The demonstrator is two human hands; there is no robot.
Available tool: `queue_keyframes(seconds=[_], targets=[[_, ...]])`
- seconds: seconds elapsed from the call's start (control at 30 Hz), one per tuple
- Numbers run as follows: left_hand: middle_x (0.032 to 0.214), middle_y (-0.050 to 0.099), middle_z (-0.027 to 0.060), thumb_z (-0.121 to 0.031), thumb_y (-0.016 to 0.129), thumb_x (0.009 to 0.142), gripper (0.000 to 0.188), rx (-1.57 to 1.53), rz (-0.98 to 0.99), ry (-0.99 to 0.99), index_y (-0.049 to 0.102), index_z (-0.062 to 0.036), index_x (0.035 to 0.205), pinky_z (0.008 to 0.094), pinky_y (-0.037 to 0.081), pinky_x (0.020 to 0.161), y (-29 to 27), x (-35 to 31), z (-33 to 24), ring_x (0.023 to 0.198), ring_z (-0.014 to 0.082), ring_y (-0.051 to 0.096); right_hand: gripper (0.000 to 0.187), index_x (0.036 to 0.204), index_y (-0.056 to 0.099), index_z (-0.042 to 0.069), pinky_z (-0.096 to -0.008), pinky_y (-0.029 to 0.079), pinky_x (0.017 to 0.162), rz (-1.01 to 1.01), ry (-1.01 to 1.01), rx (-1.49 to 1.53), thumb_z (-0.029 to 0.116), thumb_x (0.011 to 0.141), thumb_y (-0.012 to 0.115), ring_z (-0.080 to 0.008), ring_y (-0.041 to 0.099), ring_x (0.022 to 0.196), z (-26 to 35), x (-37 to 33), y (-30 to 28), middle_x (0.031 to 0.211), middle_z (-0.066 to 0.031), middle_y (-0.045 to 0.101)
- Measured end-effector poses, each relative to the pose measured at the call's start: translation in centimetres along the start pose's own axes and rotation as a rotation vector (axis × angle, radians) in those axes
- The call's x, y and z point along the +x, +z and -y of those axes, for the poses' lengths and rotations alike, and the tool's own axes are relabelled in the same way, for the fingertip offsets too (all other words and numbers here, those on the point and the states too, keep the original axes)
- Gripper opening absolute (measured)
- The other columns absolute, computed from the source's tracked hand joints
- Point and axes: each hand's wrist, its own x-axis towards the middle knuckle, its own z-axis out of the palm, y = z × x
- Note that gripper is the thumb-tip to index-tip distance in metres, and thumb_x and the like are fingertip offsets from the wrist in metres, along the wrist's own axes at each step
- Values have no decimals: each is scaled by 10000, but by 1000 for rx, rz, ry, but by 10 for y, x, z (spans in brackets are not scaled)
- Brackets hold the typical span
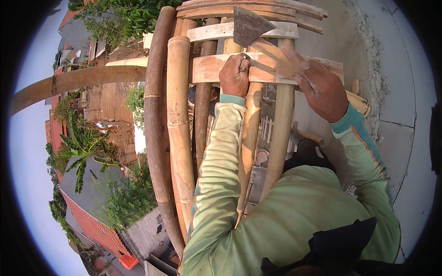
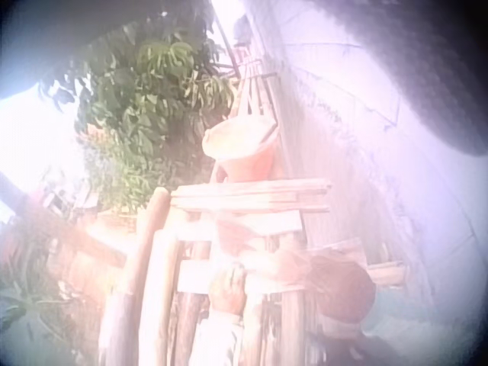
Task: The person assembles a bamboo structure by hand, inserting and securing bamboo strips into a frame. They use a hammer to tap pieces into place and adjust the alignment of the components throughout the process.
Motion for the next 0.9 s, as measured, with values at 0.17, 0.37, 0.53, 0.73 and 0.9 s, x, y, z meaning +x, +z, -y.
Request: queue_keyframes(seconds=[0.17,0.37,0.53,0.73,0.9], targets=[[874,677,132,-53,678,959,87,13,-40,29,707,-27,1037,370,527,711,5,-3,4,768,313,665,566,1510,554,125,-448,546,788,27,2,-33,47,962,672,-404,663,916,7,3,-7,1070,-196,684],[941,722,126,-53,682,968,84,5,-35,6,718,-23,1038,343,555,770,4,-1,2,859,278,722,574,1563,496,228,-493,556,829,85,68,-34,164,1009,631,-431,677,929,-36,0,13,1125,-157,715],[990,705,164,-131,668,1010,141,-142,-107,-131,694,-24,1098,407,542,796,-5,1,-20,885,335,694,547,1569,479,100,-386,466,1091,-252,136,341,232,1053,605,-354,621,1296,-76,0,57,1433,-229,619],[875,570,156,-165,543,1074,237,288,-113,-308,619,0,920,414,486,745,-74,-163,-109,817,349,595,593,1569,455,12,-356,373,1185,-244,306,610,276,1059,604,-239,516,1405,-96,-1,74,1517,-175,569],[1006,604,131,-88,677,899,97,530,-102,-408,653,-75,992,502,471,845,-95,-285,-165,941,381,592,594,1570,453,4,-338,423,1113,-224,361,706,256,1057,616,-201,560,1297,-100,-3,74,1449,-159,591]])
